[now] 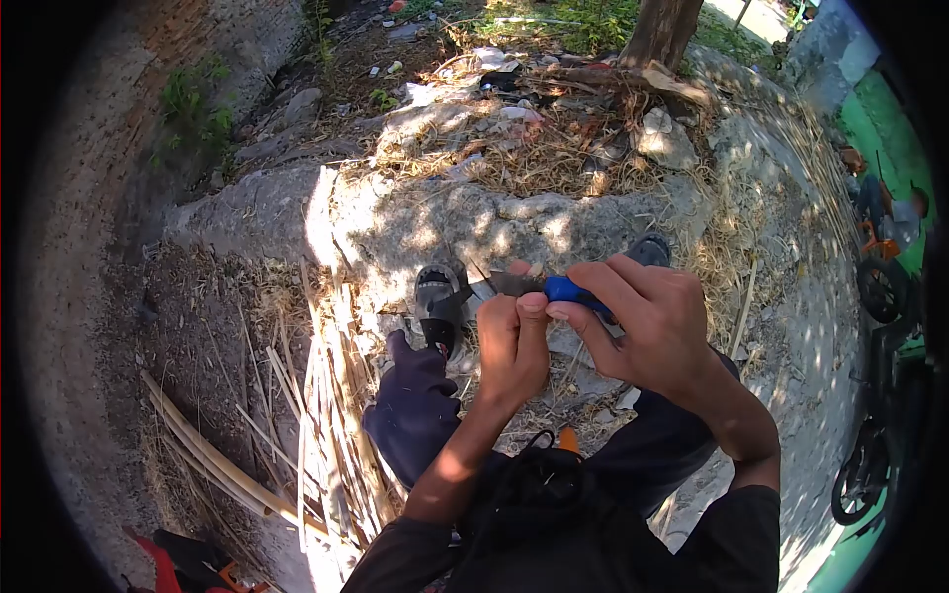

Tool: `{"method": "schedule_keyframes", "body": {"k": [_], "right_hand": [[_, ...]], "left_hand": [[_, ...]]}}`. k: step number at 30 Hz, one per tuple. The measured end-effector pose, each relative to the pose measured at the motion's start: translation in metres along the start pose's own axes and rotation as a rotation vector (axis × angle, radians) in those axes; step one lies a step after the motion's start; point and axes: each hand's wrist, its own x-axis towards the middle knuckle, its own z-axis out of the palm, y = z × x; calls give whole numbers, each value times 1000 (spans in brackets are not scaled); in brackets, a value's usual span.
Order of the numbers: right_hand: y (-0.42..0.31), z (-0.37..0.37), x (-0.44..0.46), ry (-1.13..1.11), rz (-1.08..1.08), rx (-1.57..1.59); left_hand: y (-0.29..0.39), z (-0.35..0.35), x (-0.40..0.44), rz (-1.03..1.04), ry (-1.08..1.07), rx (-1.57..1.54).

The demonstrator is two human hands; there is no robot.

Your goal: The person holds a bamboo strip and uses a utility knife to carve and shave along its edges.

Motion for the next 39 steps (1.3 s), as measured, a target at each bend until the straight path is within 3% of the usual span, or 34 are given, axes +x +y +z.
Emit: {"method": "schedule_keyframes", "body": {"k": [5, 7, 14, 16, 22, 25, 32, 38, 39], "right_hand": [[0, 0, 0, -19, 15, -41], [0, 2, 1, -9, 49, -1], [2, 5, -1, -50, 79, 165], [6, 9, 0, -16, 52, 234], [9, 2, 0, -60, 28, 152], [5, -1, 1, -63, 27, 133], [2, -1, 2, -23, 43, -12], [6, 6, 0, -6, 89, 103], [8, 7, 0, -12, 79, 158]], "left_hand": [[6, 4, 3, 17, 53, -58], [10, 3, 3, -132, 61, -69], [13, 2, 5, -4, -43, -241], [24, 4, 7, -168, -68, -371], [17, -6, 1, -290, -229, -332], [20, -2, 2, -187, -195, -286], [22, 3, 7, -219, -138, -274], [14, -3, 6, -180, -217, -312], [16, -5, 5, -248, -249, -411]]}}
